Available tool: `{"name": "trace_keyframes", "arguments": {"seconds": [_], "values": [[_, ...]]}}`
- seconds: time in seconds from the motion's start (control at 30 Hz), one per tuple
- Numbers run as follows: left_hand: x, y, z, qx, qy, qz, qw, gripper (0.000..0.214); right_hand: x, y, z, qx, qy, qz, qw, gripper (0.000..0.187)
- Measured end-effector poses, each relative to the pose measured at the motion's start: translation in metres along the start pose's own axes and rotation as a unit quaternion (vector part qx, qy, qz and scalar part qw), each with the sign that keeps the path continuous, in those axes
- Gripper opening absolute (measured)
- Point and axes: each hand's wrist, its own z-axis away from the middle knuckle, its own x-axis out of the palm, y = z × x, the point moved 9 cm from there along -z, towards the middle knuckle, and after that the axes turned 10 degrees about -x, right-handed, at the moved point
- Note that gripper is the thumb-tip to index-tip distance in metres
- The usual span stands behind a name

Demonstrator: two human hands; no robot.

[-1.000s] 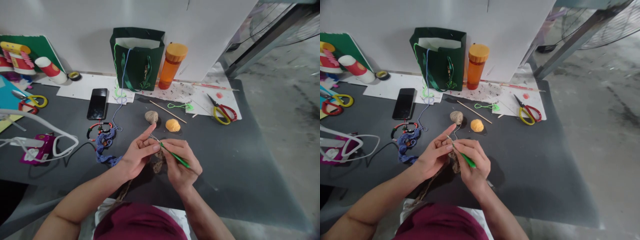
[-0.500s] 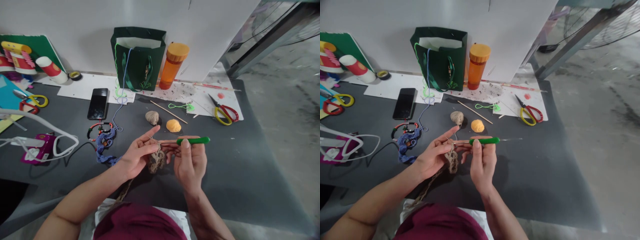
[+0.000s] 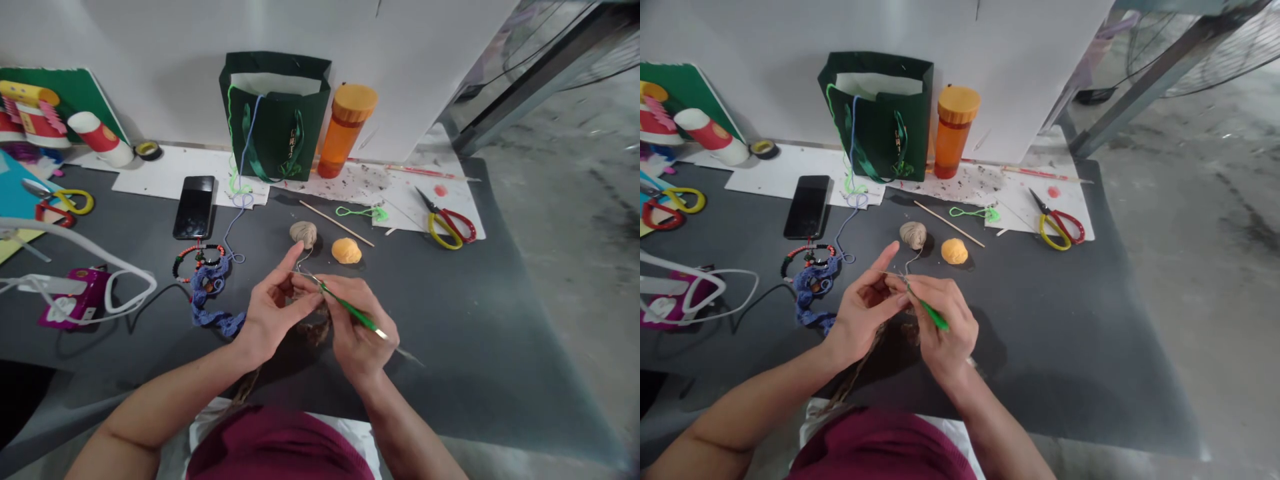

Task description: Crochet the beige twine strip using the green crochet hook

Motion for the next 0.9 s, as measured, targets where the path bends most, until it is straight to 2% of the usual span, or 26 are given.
{"name": "trace_keyframes", "arguments": {"seconds": [0.07,0.1,0.17,0.27,0.37,0.47,0.67,0.8,0.9], "values": [[0.001,0.002,0.002,0.021,0.002,-0.023,1.000,0.080,-0.001,-0.005,0.000,-0.032,0.010,0.000,0.999,0.030],[0.002,0.002,0.002,0.018,-0.005,-0.020,1.000,0.080,-0.002,-0.002,0.000,-0.017,0.020,-0.018,0.999,0.030],[0.005,-0.003,0.000,-0.017,-0.024,0.011,1.000,0.079,-0.004,0.013,0.002,0.056,0.044,-0.076,0.995,0.021],[0.009,-0.009,-0.002,-0.076,-0.045,0.069,0.994,0.075,-0.001,0.038,0.007,0.178,0.066,-0.165,0.968,0.003],[0.012,-0.008,-0.003,-0.096,-0.056,0.105,0.988,0.065,0.003,0.046,0.006,0.215,0.060,-0.197,0.955,0.011],[0.012,-0.005,-0.002,-0.104,-0.059,0.131,0.984,0.055,-0.001,0.045,0.004,0.196,0.046,-0.172,0.964,0.014],[0.008,-0.005,-0.002,-0.106,-0.036,0.127,0.986,0.053,-0.013,0.033,0.000,0.138,0.009,-0.078,0.987,0.008],[0.006,-0.002,-0.003,-0.074,-0.023,0.104,0.992,0.057,-0.013,0.010,-0.011,0.021,-0.013,-0.040,0.999,0.010],[0.003,-0.001,-0.004,-0.052,-0.014,0.088,0.995,0.062,-0.004,-0.005,-0.014,-0.067,-0.067,0.011,0.995,0.018]]}}
